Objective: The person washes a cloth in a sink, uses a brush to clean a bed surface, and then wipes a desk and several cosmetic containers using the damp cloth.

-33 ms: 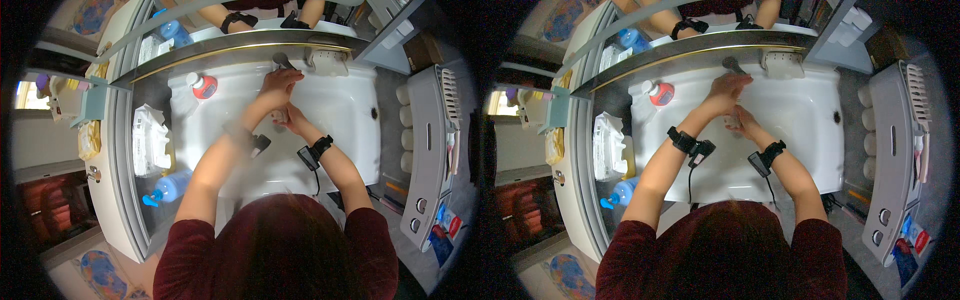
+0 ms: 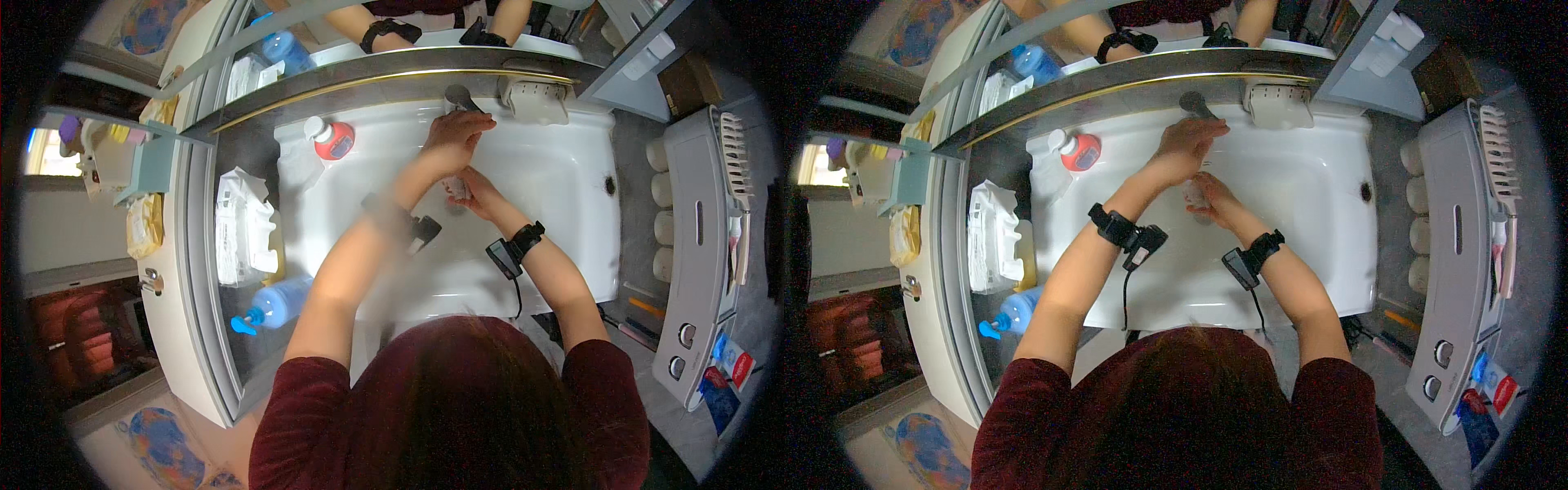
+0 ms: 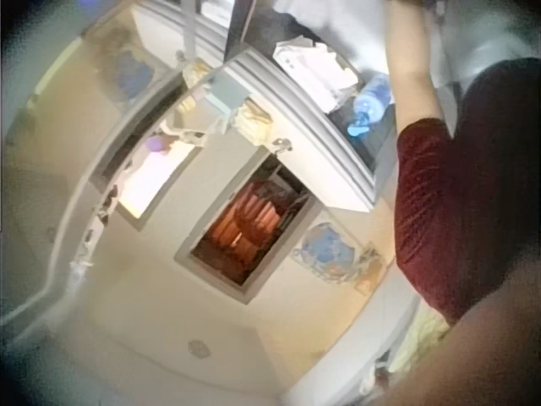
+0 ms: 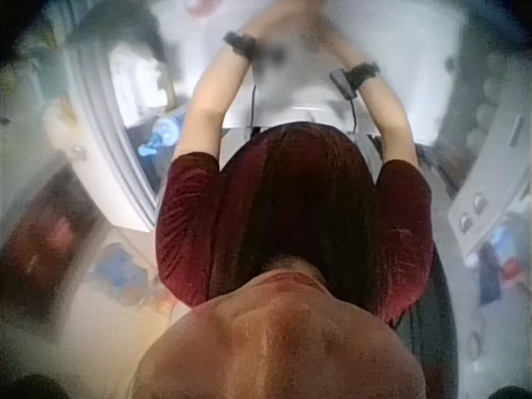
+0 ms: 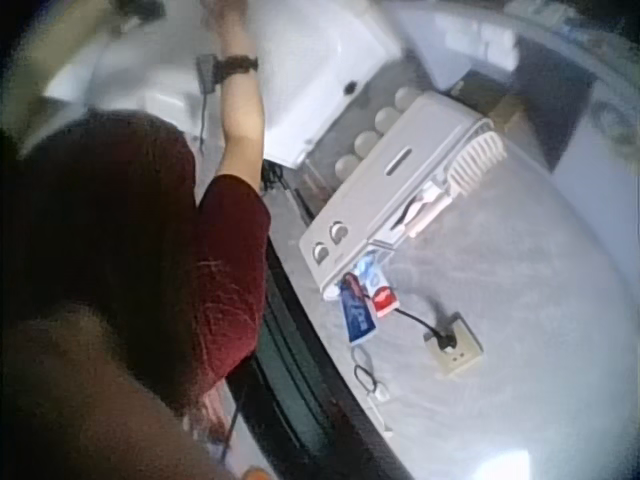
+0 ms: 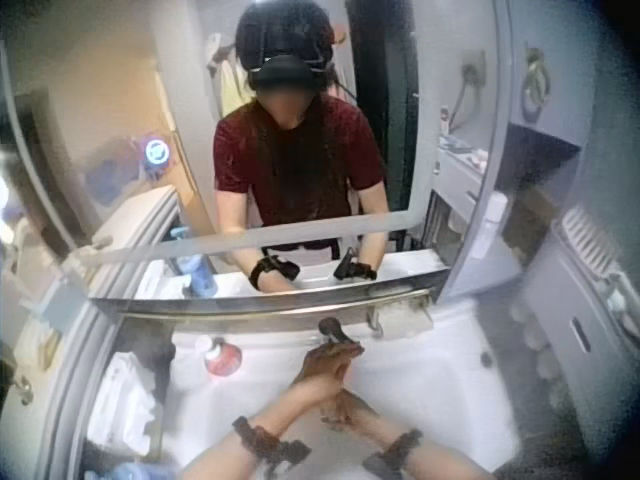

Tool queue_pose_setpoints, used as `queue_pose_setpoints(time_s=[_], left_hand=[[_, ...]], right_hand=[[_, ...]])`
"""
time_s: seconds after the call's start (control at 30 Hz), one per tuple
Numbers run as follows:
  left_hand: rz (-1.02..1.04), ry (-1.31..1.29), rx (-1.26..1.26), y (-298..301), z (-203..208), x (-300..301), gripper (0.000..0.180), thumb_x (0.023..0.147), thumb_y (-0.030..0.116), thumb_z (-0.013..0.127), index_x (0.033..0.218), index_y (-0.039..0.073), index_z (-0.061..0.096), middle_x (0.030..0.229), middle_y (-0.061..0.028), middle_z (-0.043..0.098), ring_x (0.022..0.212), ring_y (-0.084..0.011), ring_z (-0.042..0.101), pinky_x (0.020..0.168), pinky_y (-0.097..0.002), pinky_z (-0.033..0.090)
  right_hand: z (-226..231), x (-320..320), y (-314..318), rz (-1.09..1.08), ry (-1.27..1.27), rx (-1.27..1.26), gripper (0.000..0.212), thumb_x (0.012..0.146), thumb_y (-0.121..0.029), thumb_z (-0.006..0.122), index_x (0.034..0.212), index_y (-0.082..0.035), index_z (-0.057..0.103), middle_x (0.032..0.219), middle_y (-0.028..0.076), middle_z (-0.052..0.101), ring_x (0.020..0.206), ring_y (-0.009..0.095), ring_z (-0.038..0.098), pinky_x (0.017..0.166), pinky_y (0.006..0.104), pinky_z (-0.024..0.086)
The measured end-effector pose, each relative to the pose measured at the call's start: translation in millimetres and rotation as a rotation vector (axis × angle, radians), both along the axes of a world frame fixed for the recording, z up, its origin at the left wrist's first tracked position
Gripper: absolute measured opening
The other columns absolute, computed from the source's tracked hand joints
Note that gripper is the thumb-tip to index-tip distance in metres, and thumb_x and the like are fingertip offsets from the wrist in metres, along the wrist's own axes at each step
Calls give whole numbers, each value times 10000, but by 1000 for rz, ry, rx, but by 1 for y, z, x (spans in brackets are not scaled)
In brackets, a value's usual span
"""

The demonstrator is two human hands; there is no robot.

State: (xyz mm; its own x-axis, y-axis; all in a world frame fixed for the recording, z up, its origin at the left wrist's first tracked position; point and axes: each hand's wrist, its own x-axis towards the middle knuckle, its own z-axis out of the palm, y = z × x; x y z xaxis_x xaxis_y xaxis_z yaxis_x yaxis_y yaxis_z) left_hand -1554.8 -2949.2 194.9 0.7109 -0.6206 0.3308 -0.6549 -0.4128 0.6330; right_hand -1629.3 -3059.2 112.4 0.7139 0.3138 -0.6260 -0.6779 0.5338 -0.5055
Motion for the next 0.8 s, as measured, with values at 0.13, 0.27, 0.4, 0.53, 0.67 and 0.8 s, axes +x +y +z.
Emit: queue_pose_setpoints(time_s=[0.13,0.27,0.4,0.53,0.67,0.8], left_hand=[[-55,261,-196,12,-2,-3,311,906,89,406,1178,38,548,1240,-126,530,1152,-281,482,991,-345,363],[201,348,-391,44,-23,-45,326,918,94,395,1209,21,522,1265,-153,505,1178,-254,468,992,-325,353],[373,430,-259,87,-63,-84,330,927,81,384,1223,-7,501,1259,-153,510,1147,-233,496,973,-316,375],[461,522,-250,109,-95,-110,330,939,99,380,1228,-13,493,1244,-133,526,1099,-216,534,955,-313,392],[508,534,-339,117,-101,-128,324,946,116,386,1219,-16,498,1223,-128,541,1095,-209,536,950,-311,395],[550,583,-347,123,-97,-140,322,954,136,383,1213,-15,500,1223,-128,541,1096,-211,538,944,-310,399]], right_hand=[[9,-17,-5,284,-261,-359,358,848,-163,592,1172,-75,468,911,34,556,724,126,531,587,267,457],[23,-43,-7,216,-352,-355,349,837,-138,562,1170,-57,492,790,36,538,607,101,486,498,246,416],[37,-58,-6,357,-424,-479,325,868,-172,543,1154,-24,508,704,20,520,536,92,454,472,235,396],[19,-64,-2,372,-495,-558,316,920,-312,474,1026,-23,545,657,5,497,498,92,424,447,250,379],[11,-65,-1,419,-537,-721,403,942,-393,391,863,-27,538,612,24,480,485,111,420,453,285,375],[-3,-67,3,364,-533,-741,412,937,-362,388,744,-26,526,558,39,468,469,132,414,462,296,371]])
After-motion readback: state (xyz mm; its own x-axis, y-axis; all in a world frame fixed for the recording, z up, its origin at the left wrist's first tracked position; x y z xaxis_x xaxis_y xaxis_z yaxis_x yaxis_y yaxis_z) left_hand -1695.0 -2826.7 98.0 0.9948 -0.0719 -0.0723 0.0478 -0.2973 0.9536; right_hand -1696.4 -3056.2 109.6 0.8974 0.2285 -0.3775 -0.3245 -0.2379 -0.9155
